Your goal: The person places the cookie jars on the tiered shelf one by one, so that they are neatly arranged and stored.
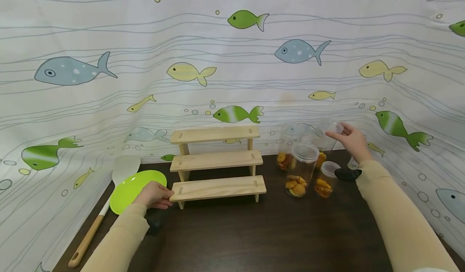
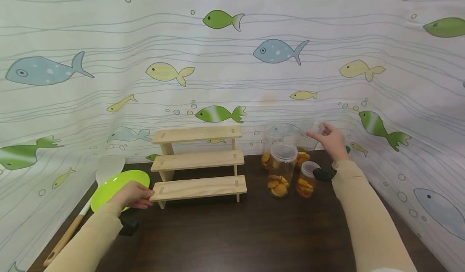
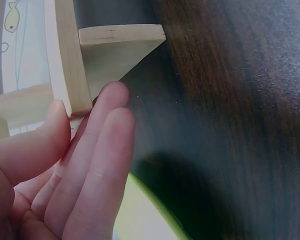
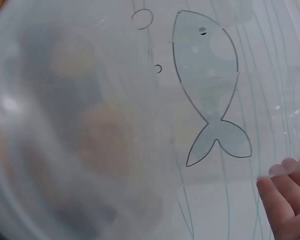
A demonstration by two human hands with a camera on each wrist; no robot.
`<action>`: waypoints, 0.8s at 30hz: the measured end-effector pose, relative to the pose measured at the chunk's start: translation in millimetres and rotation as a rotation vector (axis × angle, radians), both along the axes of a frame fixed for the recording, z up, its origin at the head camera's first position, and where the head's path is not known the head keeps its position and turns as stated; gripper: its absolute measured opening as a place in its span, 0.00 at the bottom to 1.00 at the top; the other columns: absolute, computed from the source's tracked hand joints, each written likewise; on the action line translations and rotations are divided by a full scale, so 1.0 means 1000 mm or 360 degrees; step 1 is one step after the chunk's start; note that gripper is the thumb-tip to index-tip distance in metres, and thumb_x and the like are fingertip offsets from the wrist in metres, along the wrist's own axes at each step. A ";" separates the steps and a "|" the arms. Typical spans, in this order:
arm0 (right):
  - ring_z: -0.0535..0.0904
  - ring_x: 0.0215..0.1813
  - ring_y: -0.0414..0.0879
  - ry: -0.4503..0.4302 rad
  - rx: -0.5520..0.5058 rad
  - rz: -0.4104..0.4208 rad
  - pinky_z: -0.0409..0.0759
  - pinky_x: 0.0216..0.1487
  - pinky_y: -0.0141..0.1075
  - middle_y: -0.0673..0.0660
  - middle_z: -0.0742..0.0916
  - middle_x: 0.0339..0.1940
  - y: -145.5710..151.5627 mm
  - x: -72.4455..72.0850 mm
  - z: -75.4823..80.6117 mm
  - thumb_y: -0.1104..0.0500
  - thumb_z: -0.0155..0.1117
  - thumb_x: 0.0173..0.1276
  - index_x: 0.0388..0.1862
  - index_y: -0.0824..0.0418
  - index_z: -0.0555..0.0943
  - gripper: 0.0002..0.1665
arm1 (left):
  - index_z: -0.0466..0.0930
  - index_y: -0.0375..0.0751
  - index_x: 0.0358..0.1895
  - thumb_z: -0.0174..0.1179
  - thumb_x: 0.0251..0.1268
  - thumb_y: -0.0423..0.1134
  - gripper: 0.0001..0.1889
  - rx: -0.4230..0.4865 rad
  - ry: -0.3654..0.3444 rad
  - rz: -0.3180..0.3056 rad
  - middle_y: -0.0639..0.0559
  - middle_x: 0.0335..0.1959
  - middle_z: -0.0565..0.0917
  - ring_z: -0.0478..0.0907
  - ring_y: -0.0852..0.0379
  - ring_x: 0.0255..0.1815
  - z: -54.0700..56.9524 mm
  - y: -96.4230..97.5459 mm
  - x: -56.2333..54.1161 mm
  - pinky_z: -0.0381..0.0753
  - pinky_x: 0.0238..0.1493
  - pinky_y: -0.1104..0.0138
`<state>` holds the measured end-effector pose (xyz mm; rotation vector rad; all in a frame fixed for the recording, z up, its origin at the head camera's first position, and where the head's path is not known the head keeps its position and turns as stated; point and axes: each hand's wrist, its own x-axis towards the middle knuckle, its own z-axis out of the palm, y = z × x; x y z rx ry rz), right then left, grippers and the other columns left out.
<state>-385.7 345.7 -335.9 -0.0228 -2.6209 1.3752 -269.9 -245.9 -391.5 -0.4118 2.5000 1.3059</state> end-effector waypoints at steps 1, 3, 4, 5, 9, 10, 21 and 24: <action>0.56 0.72 0.67 0.0032 -0.0010 -0.0026 0.58 0.67 0.63 0.72 0.58 0.73 0.001 0.001 0.001 0.34 0.62 0.60 0.76 0.64 0.46 0.60 | 0.77 0.19 0.43 0.57 0.67 0.32 0.14 0.0004 -0.0002 -0.0005 0.39 0.28 0.85 0.86 0.48 0.30 0.000 0.000 -0.001 0.86 0.33 0.61; 0.57 0.72 0.66 0.0084 -0.0043 -0.0056 0.58 0.68 0.61 0.71 0.60 0.72 0.002 0.004 0.004 0.35 0.63 0.60 0.76 0.66 0.47 0.59 | 0.77 0.19 0.42 0.57 0.67 0.33 0.14 0.0002 0.0000 -0.0020 0.39 0.28 0.85 0.86 0.48 0.30 -0.001 -0.001 -0.002 0.86 0.32 0.62; 0.58 0.72 0.65 0.0105 -0.0060 -0.0064 0.59 0.68 0.60 0.71 0.60 0.72 0.002 0.005 0.005 0.36 0.63 0.60 0.75 0.66 0.47 0.59 | 0.77 0.19 0.42 0.57 0.67 0.32 0.13 0.0000 0.0002 -0.0029 0.39 0.27 0.85 0.86 0.47 0.30 -0.002 -0.002 -0.003 0.86 0.32 0.62; 0.58 0.72 0.64 0.0128 -0.0085 -0.0064 0.59 0.68 0.59 0.70 0.61 0.72 0.002 0.007 0.007 0.37 0.64 0.60 0.75 0.67 0.47 0.59 | 0.77 0.19 0.41 0.57 0.67 0.32 0.13 -0.0002 0.0001 -0.0035 0.39 0.27 0.85 0.86 0.47 0.30 -0.002 -0.002 -0.003 0.86 0.32 0.62; 0.57 0.73 0.63 0.0176 -0.0135 -0.0092 0.59 0.69 0.56 0.69 0.59 0.73 0.002 0.014 0.016 0.38 0.64 0.61 0.76 0.66 0.47 0.57 | 0.77 0.19 0.41 0.57 0.67 0.32 0.13 0.0006 -0.0007 -0.0069 0.38 0.27 0.85 0.86 0.48 0.30 -0.002 -0.003 -0.005 0.86 0.32 0.62; 0.57 0.73 0.63 0.0182 -0.0133 -0.0103 0.60 0.69 0.56 0.68 0.59 0.74 0.002 0.016 0.018 0.38 0.63 0.62 0.76 0.65 0.47 0.57 | 0.77 0.19 0.40 0.57 0.67 0.32 0.13 0.0007 -0.0013 -0.0069 0.38 0.27 0.85 0.86 0.48 0.29 -0.002 -0.003 -0.005 0.86 0.32 0.62; 0.60 0.73 0.57 0.0308 -0.0136 -0.0185 0.62 0.70 0.51 0.65 0.61 0.73 -0.004 0.033 0.059 0.39 0.64 0.61 0.76 0.62 0.49 0.55 | 0.77 0.17 0.41 0.60 0.64 0.33 0.15 0.0046 -0.0005 -0.0130 0.39 0.26 0.85 0.86 0.49 0.28 0.001 -0.008 -0.006 0.86 0.33 0.61; 0.60 0.73 0.55 0.0341 -0.0148 -0.0204 0.62 0.70 0.48 0.63 0.62 0.73 -0.005 0.038 0.071 0.39 0.64 0.61 0.76 0.60 0.50 0.54 | 0.78 0.18 0.41 0.60 0.64 0.33 0.15 0.0045 -0.0006 -0.0138 0.39 0.26 0.85 0.86 0.49 0.28 0.001 -0.007 -0.007 0.86 0.33 0.61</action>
